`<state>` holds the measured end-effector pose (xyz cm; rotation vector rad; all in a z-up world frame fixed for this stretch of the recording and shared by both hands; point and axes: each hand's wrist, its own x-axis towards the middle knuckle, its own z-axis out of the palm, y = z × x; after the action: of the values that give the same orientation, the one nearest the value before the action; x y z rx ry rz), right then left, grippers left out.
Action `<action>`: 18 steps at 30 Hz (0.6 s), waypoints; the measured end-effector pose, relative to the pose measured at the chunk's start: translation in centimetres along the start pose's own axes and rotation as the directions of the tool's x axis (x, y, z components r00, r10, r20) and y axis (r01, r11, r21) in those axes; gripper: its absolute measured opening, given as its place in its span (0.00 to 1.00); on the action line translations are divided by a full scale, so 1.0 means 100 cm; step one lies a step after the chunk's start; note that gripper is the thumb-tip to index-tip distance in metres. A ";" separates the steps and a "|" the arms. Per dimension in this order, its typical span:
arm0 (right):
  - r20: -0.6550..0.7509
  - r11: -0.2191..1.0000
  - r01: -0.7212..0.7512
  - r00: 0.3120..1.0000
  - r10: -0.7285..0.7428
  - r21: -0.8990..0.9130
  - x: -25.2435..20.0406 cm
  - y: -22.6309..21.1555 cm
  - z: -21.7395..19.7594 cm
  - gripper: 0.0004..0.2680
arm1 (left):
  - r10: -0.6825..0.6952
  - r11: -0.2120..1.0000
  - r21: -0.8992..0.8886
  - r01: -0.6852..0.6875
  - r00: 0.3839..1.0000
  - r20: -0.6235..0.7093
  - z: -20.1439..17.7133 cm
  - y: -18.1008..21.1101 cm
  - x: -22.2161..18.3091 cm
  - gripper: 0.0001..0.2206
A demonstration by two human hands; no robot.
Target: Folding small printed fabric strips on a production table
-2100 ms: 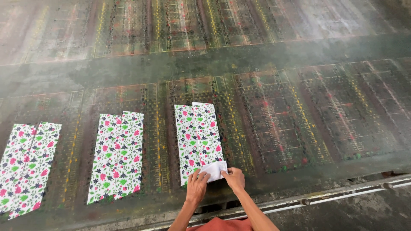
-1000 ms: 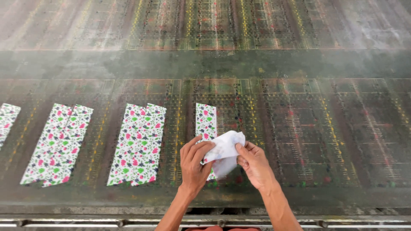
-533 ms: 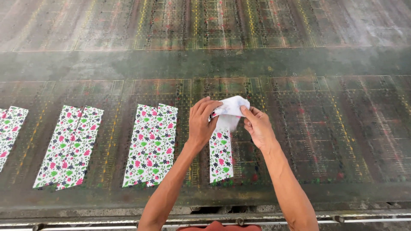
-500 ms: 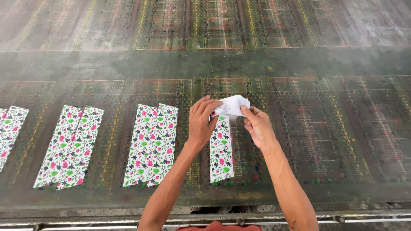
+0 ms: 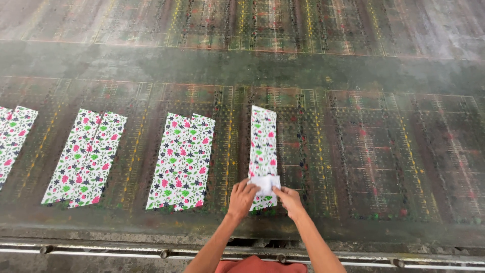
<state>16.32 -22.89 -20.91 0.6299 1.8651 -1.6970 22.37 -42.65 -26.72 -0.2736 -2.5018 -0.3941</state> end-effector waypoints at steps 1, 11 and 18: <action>-0.027 0.997 -0.007 1.000 0.005 -0.075 0.001 0.007 -0.002 0.11 | 0.016 1.000 0.012 -0.016 1.000 0.009 -0.001 0.006 -0.009 0.13; -0.161 0.874 -0.068 0.987 -0.012 -0.482 -0.007 0.030 -0.006 0.16 | -0.017 0.997 0.077 0.003 0.983 0.184 0.027 0.024 -0.059 0.09; -0.188 0.514 -0.261 0.964 0.190 -0.817 0.066 0.015 0.006 0.24 | -0.181 0.972 -0.063 0.227 0.891 0.417 -0.006 0.047 -0.054 0.16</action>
<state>12.47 -23.45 -26.44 0.4779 2.2259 -0.4421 28.35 -39.03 -28.29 -0.1446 -2.9407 -0.6165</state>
